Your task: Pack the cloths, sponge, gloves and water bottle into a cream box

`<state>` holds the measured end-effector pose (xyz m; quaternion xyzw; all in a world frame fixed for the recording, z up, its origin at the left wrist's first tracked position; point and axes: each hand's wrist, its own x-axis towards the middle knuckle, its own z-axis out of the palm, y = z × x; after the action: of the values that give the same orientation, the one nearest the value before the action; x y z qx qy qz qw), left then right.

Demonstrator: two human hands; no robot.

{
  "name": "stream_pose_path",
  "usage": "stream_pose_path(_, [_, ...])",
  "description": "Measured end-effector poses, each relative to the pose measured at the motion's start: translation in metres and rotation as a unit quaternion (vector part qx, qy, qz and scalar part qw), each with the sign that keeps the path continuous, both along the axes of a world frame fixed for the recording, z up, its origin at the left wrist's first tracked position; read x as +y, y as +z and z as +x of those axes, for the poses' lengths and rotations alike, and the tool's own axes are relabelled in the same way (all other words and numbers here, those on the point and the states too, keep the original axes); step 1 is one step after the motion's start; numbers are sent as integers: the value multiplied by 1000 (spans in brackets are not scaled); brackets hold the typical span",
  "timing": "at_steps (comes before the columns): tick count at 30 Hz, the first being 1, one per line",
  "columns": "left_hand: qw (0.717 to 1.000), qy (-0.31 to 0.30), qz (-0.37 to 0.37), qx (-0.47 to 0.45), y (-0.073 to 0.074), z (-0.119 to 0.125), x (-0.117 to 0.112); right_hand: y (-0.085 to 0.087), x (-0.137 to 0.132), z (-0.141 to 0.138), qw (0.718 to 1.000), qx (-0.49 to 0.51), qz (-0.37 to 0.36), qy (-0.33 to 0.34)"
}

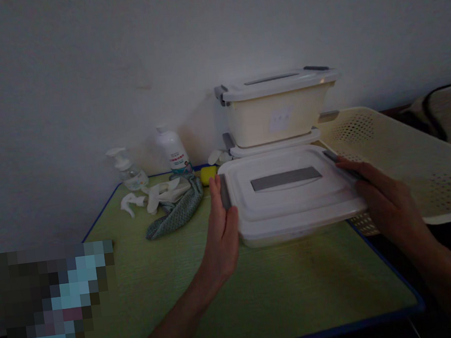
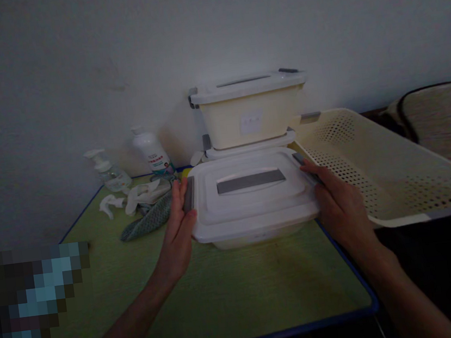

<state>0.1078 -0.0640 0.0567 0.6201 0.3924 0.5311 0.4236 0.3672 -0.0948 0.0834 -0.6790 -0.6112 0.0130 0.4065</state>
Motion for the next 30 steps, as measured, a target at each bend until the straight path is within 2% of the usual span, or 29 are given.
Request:
stream_pose_path(8, [999,-28,30,-17,-6,-4,3,4,-2,4,1000,0,-12,24])
stream_pose_path(11, [998,-50,31,2,-1,-13,12,9,-2,10,998,1,-35,45])
stream_pose_path(13, [997,-68,31,24,8,-19,26,14,4,18,996,27,-47,66])
stream_pose_path(15, [995,-84,18,41,20,-22,50,20,19,26,993,79,-41,76])
stream_pose_path(16, [996,-82,4,45,26,-20,64,24,29,30,992,114,-16,60])
stream_pose_path(18, [995,-74,-29,66,38,-13,95,30,56,38,992,120,0,44])
stream_pose_path(22, [988,-56,4,141,53,13,150,39,114,52,992,117,-14,36])
stream_pose_path(25, [985,-80,31,152,56,28,170,38,144,58,991,115,-31,58])
stream_pose_path(30, [975,-136,76,160,53,39,175,31,166,57,984,103,-37,143])
